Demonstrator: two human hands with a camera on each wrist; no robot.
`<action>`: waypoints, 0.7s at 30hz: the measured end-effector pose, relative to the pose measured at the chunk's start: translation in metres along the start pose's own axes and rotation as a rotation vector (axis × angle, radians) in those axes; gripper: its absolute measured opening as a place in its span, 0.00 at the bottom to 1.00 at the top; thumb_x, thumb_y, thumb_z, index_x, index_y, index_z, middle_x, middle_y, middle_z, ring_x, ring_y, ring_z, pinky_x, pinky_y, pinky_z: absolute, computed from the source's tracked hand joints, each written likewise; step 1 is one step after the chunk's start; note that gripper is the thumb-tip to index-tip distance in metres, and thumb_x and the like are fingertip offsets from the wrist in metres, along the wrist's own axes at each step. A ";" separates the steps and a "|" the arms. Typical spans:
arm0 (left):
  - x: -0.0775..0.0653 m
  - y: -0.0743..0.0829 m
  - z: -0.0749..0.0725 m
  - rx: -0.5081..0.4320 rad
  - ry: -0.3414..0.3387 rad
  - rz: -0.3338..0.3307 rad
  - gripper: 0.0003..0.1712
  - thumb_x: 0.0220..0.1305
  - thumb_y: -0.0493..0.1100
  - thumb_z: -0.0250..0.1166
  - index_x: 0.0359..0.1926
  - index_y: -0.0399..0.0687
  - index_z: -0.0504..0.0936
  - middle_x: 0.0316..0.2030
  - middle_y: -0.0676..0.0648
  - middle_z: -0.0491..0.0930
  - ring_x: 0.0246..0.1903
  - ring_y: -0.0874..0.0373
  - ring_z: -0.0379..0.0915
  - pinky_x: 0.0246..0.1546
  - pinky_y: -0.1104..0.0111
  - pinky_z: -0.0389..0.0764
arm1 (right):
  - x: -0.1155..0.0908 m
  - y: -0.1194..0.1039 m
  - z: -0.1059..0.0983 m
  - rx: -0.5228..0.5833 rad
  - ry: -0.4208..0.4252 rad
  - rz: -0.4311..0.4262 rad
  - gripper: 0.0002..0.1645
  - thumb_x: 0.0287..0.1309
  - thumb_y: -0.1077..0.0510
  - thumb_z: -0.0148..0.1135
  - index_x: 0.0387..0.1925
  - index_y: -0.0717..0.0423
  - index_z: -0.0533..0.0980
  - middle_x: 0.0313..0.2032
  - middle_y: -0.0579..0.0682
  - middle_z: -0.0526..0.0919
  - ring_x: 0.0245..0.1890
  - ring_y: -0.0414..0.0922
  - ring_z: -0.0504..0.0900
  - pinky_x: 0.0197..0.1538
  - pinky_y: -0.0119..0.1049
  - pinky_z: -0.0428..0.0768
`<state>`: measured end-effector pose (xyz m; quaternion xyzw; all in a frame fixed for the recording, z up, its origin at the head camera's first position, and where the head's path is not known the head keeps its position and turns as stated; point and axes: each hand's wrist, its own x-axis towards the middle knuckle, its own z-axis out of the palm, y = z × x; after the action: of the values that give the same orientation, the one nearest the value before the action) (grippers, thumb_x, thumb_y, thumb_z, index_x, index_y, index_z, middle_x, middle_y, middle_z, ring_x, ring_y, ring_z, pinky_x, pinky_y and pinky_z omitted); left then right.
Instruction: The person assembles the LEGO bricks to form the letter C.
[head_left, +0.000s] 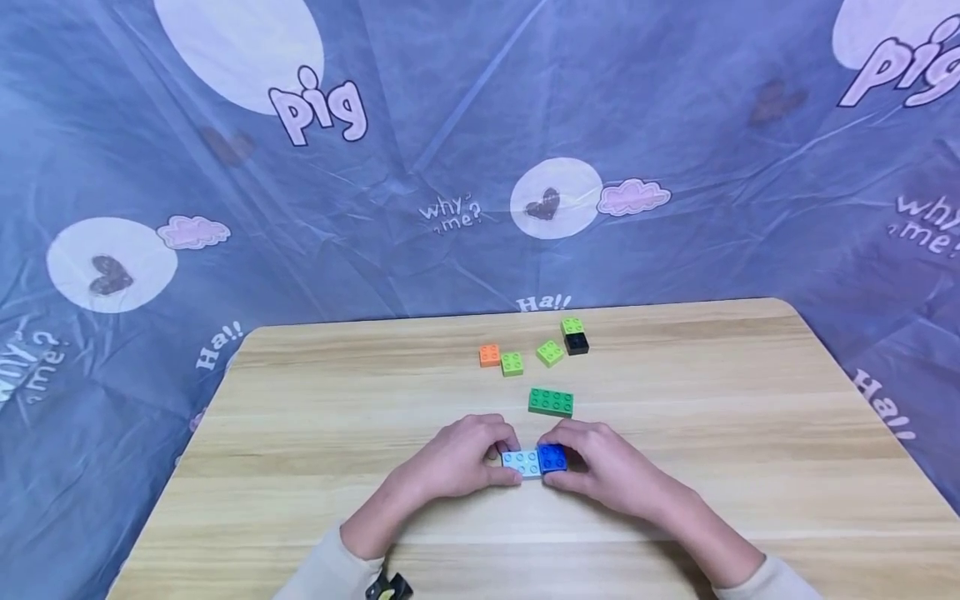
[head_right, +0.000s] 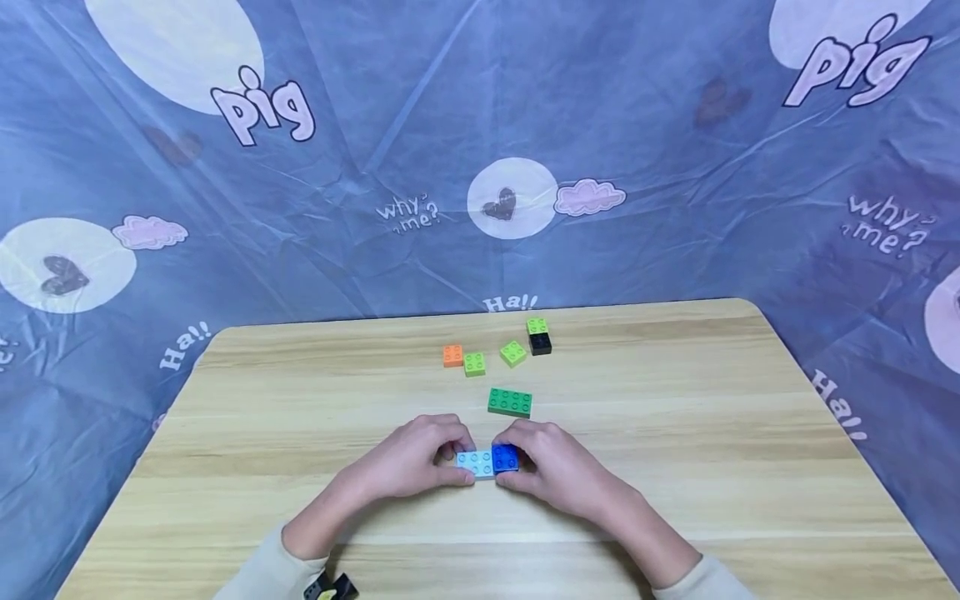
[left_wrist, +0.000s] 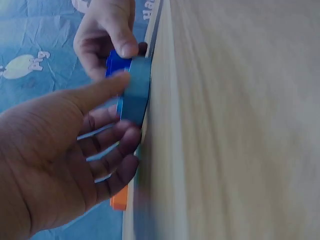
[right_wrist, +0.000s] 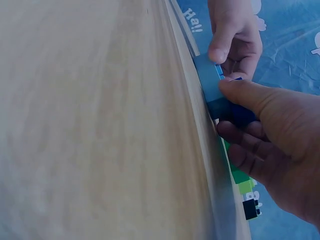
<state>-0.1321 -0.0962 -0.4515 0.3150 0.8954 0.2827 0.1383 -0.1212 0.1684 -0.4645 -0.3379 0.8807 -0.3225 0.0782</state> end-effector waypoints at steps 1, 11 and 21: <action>0.000 -0.002 -0.003 -0.021 0.005 0.005 0.15 0.65 0.53 0.77 0.47 0.53 0.88 0.36 0.61 0.81 0.36 0.67 0.76 0.39 0.75 0.78 | 0.000 0.000 0.000 -0.002 0.001 -0.002 0.20 0.64 0.48 0.77 0.53 0.50 0.84 0.47 0.37 0.87 0.47 0.34 0.82 0.54 0.39 0.85; -0.001 -0.051 -0.041 -0.157 0.366 -0.134 0.25 0.68 0.45 0.75 0.61 0.42 0.83 0.55 0.43 0.85 0.55 0.50 0.80 0.55 0.53 0.83 | 0.000 -0.002 -0.002 -0.020 -0.001 -0.010 0.19 0.61 0.52 0.78 0.52 0.50 0.85 0.46 0.36 0.86 0.46 0.33 0.82 0.53 0.38 0.85; 0.028 -0.065 -0.054 -0.204 0.419 -0.178 0.30 0.69 0.46 0.74 0.67 0.42 0.78 0.62 0.42 0.81 0.62 0.47 0.79 0.58 0.53 0.81 | -0.001 -0.003 0.000 -0.041 0.005 -0.005 0.18 0.61 0.51 0.79 0.50 0.48 0.85 0.45 0.36 0.86 0.43 0.32 0.80 0.50 0.37 0.85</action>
<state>-0.2078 -0.1430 -0.4485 0.1541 0.8955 0.4174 0.0050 -0.1194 0.1676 -0.4627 -0.3406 0.8866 -0.3054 0.0681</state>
